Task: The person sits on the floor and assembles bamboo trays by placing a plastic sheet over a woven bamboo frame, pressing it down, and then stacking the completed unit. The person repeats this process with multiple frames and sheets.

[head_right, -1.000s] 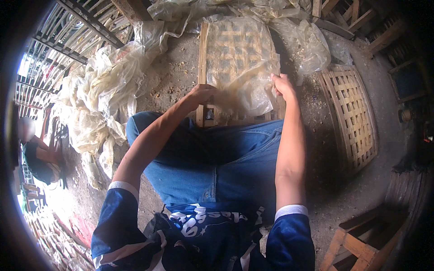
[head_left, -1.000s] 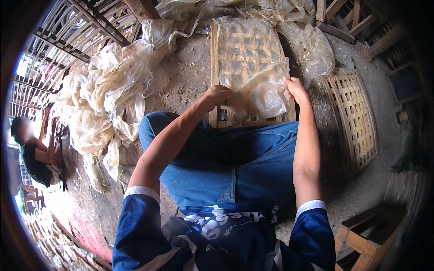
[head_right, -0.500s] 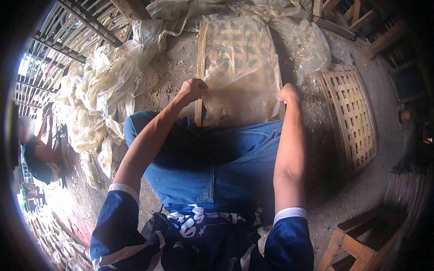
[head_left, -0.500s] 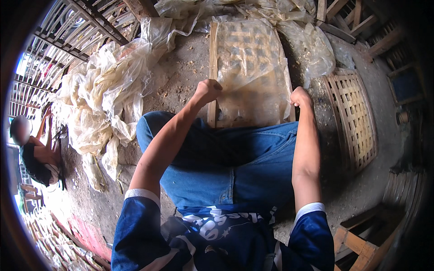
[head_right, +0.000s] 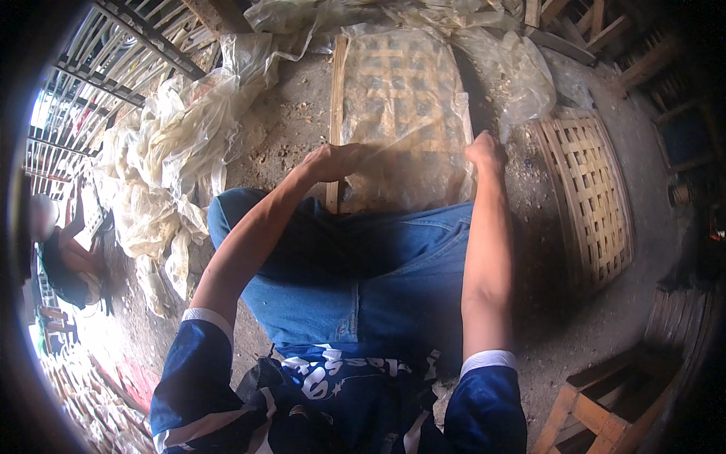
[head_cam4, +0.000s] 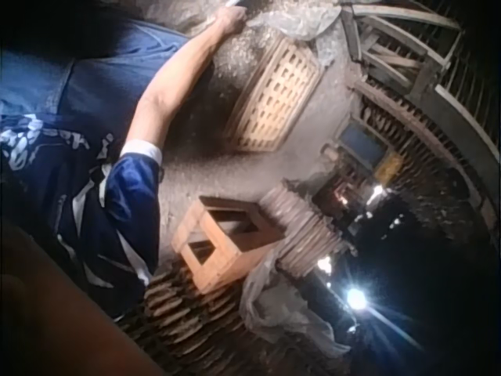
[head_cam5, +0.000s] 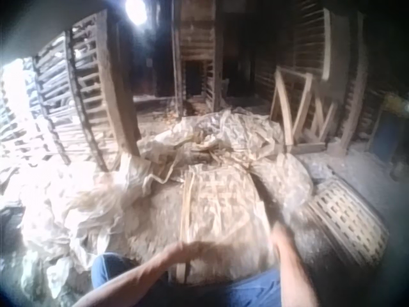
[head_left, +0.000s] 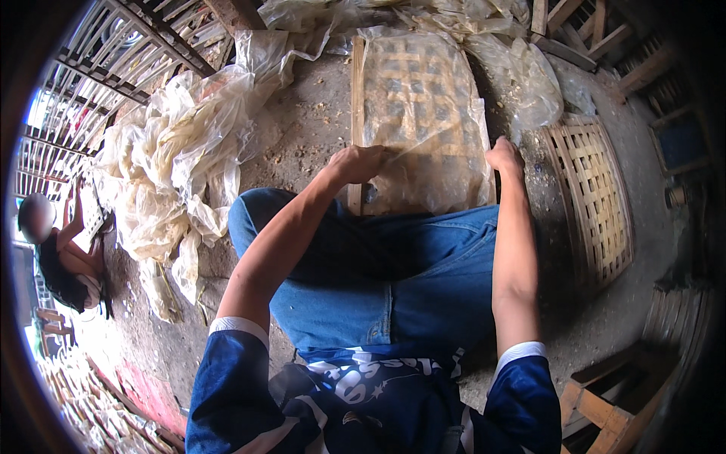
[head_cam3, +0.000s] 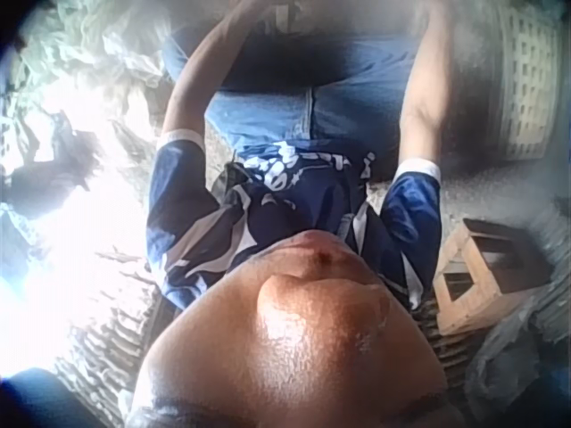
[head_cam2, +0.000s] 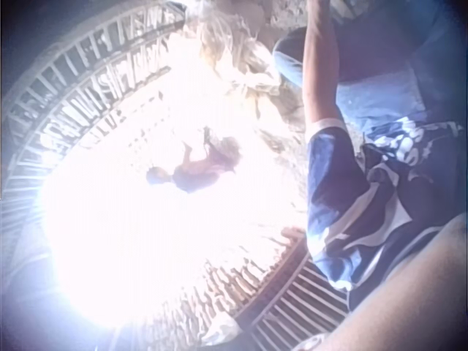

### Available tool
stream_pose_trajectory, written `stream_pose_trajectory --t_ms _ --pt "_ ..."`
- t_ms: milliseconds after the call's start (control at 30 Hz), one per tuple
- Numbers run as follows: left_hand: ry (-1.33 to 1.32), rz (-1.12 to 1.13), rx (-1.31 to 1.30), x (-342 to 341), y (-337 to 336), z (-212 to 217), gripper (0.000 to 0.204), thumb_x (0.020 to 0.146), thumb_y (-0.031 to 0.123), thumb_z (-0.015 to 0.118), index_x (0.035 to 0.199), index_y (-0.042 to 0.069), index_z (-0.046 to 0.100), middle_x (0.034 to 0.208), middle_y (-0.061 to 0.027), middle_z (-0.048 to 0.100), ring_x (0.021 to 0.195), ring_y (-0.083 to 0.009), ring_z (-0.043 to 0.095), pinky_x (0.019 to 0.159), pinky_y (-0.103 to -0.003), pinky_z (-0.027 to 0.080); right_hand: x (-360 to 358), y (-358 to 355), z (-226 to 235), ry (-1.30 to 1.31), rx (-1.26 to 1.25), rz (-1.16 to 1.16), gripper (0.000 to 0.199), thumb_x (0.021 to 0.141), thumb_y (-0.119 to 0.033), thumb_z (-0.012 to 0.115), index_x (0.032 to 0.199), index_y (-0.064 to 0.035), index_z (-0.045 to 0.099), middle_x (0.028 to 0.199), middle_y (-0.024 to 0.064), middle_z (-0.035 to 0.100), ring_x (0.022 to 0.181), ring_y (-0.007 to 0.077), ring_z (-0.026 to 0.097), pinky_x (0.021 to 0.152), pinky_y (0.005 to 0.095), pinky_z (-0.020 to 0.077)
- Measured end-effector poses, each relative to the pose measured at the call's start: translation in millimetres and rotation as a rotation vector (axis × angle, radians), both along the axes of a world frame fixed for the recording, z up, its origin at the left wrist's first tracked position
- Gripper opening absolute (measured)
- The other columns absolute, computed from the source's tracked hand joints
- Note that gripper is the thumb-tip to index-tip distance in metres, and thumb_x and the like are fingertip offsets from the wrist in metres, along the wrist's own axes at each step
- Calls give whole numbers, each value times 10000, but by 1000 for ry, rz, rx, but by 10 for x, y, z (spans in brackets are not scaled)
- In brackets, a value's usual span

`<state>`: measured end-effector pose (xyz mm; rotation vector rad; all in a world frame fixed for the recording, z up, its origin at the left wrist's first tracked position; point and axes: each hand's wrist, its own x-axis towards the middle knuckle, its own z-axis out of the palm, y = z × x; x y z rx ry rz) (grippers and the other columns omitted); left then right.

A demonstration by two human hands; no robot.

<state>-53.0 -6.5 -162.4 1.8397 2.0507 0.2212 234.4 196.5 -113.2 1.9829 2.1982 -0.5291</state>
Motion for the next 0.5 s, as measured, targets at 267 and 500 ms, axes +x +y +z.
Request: stream_pose_trajectory --t_ms 267,500 --pt "134 27 13 154 91 639 532 914 447 594 1366 169 549 1539 -98 372 1419 -288 335 1103 -471 356 -450 -190 -359 310 226 523 691 925 -321 647 1486 -43 356 1589 245 203 1459 405 248 1188 464 276" --pt "333 -267 169 229 170 35 781 894 548 592 1512 132 357 1599 -145 263 1483 -324 229 1194 -524 203 -831 -594 -532 368 185 894 734 951 -502 554 1554 -200 263 1644 92 145 1511 315 123 1172 639 170"
